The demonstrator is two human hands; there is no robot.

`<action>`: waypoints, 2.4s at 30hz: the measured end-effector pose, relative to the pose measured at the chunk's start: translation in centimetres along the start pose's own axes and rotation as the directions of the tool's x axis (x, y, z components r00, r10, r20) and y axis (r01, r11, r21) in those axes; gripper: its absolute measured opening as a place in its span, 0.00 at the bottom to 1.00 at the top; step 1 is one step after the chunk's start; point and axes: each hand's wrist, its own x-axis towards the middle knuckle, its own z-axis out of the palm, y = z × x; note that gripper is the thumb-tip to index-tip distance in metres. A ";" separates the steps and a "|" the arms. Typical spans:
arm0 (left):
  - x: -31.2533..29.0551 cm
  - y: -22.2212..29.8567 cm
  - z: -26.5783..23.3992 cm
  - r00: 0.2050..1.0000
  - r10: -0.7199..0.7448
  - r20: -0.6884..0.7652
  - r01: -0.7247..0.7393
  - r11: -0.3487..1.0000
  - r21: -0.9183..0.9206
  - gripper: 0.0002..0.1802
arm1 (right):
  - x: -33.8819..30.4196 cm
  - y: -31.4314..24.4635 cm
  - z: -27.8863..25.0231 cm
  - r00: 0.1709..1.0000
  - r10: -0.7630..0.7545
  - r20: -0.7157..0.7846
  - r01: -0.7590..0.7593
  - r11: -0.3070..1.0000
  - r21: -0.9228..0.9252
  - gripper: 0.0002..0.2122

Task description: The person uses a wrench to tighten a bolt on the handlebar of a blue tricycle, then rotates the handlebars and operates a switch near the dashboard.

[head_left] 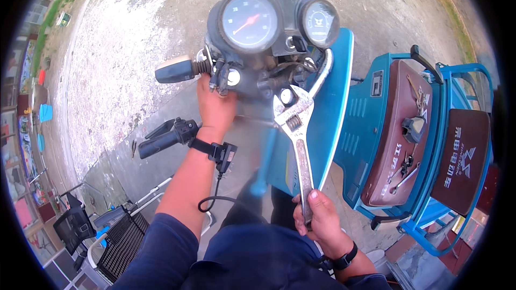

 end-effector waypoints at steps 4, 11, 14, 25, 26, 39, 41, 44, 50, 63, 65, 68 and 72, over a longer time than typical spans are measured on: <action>-0.7 0.6 -0.3 1.000 -0.022 -0.009 0.022 0.998 0.057 0.26 | -1.5 -1.9 -1.3 0.998 0.054 0.021 -0.053 0.998 -0.017 0.24; -0.3 1.6 -0.7 0.994 -0.102 0.030 0.097 0.986 0.139 0.21 | -6.0 -4.9 -7.0 0.904 -0.408 -0.129 0.191 0.655 -0.731 0.20; -0.3 1.9 -0.7 0.989 -0.145 0.009 0.144 0.987 0.073 0.21 | -5.9 -6.7 -8.3 0.808 -0.577 -0.120 0.142 0.389 -0.910 0.13; -0.3 0.2 -0.1 1.000 0.004 -0.027 -0.001 0.995 0.095 0.29 | -1.5 -11.6 -8.5 0.627 -0.702 0.338 0.239 -0.239 -0.941 0.18; -0.3 0.3 -0.1 0.999 0.033 -0.038 -0.029 0.994 0.101 0.29 | -1.1 -11.7 -8.4 0.629 -0.700 0.338 0.242 -0.237 -0.941 0.18; 0.0 1.4 -1.0 0.992 0.120 -0.033 -0.112 0.976 0.188 0.18 | 3.1 -14.3 -10.0 0.658 -0.631 0.411 0.318 -0.263 -0.911 0.17; -0.1 1.3 -1.2 0.997 0.071 0.007 -0.071 0.980 0.186 0.17 | 3.8 -14.3 -10.0 0.639 -0.636 0.432 0.359 -0.250 -0.899 0.17; 0.2 1.1 -1.4 0.994 0.098 0.044 -0.104 0.974 0.200 0.16 | 4.5 -13.4 -10.6 0.655 -0.618 0.436 0.375 -0.235 -0.897 0.17; 0.0 1.1 -1.4 0.998 0.051 0.044 -0.057 0.984 0.172 0.16 | 4.9 -11.6 -9.9 0.682 -0.630 0.372 0.328 -0.190 -0.925 0.16; 0.0 1.2 -0.8 0.996 -0.054 0.066 0.048 0.994 0.095 0.19 | 5.9 -11.3 -10.3 0.642 -0.686 0.343 0.246 -0.239 -0.939 0.16; -0.2 1.2 -0.5 0.999 0.054 -0.001 -0.054 0.994 0.096 0.23 | 5.7 -11.1 -10.1 0.659 -0.688 0.303 0.205 -0.223 -0.953 0.17; 0.0 0.0 0.0 1.000 0.004 -0.017 -0.003 0.998 0.064 0.28 | 5.7 -10.1 -10.0 0.639 -0.711 0.294 0.232 -0.186 -0.955 0.18; 0.4 -0.2 0.3 1.000 0.019 -0.024 -0.017 0.997 0.077 0.28 | 5.8 -9.6 -9.8 0.650 -0.711 0.269 0.216 -0.166 -0.962 0.18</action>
